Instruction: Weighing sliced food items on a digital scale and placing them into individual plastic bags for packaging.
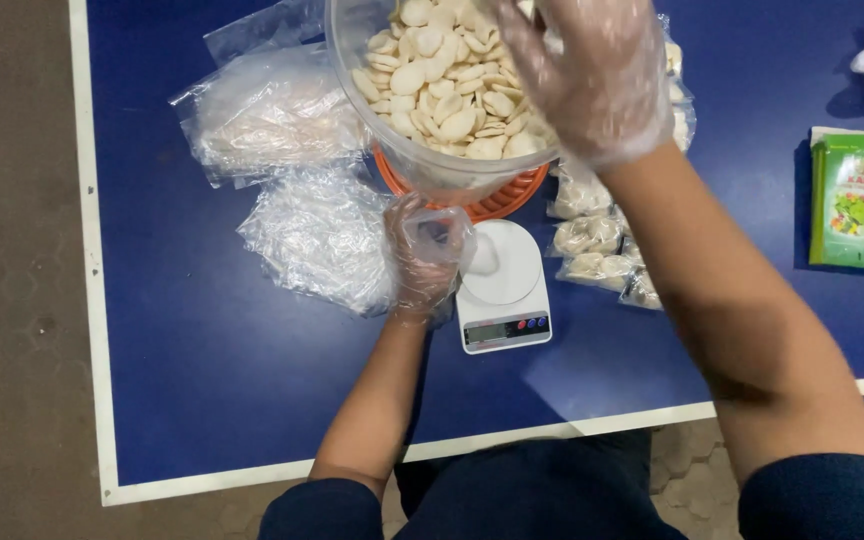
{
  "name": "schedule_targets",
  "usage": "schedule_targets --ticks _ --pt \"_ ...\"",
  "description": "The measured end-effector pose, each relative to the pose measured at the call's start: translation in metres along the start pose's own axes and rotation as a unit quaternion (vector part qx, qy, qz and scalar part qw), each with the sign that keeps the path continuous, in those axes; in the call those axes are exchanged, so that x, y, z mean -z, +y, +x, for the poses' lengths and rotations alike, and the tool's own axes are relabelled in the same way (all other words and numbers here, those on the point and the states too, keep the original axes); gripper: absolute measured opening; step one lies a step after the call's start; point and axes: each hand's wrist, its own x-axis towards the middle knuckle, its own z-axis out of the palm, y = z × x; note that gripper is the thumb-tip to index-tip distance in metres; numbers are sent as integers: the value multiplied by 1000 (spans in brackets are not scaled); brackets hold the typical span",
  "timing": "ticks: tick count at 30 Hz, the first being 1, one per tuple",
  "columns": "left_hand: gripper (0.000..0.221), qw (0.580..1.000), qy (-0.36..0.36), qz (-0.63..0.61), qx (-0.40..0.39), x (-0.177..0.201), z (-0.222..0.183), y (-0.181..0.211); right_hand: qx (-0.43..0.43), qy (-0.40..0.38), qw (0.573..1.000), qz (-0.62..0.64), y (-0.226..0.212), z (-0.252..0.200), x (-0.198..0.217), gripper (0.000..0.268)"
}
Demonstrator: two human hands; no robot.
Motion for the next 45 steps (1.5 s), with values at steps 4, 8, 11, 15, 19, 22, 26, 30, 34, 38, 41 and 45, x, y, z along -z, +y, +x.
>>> schedule_targets --ticks 4,8,11,15,19,22,26,30,34,38,41,45 --pt "62 999 -16 -29 40 -6 -7 -4 99 141 981 91 -57 -60 23 31" --pt "71 996 -27 -77 40 -2 -13 -6 27 59 983 172 -88 -106 10 41" --pt "66 999 -37 -23 7 2 -6 -1 34 31 984 170 -75 -119 -2 47" --pt "61 1000 -23 -1 17 -4 -7 1 63 175 976 109 -54 -65 15 34" --pt "55 999 -22 23 6 -3 1 5 -120 -81 980 133 -43 -5 47 30" --pt "53 1000 -16 7 -1 -2 1 9 -276 -414 860 115 -54 35 55 63" --pt "54 1000 -17 -10 -6 0 5 11 -161 -549 819 45 -41 47 15 67" --pt "53 1000 -8 -3 4 -1 5 10 -205 -507 837 31 -21 35 -14 65" --pt "53 1000 -9 -8 8 0 6 11 -278 -424 854 121 -23 31 -12 38" --pt "54 998 -31 -39 34 2 5 14 -188 -271 938 108 11 13 -47 4" --pt "55 1000 -10 -11 23 0 6 13 -170 -257 949 68 24 9 -55 25" --pt "58 999 -20 -15 27 0 4 9 -140 -233 958 94 14 12 -44 34"
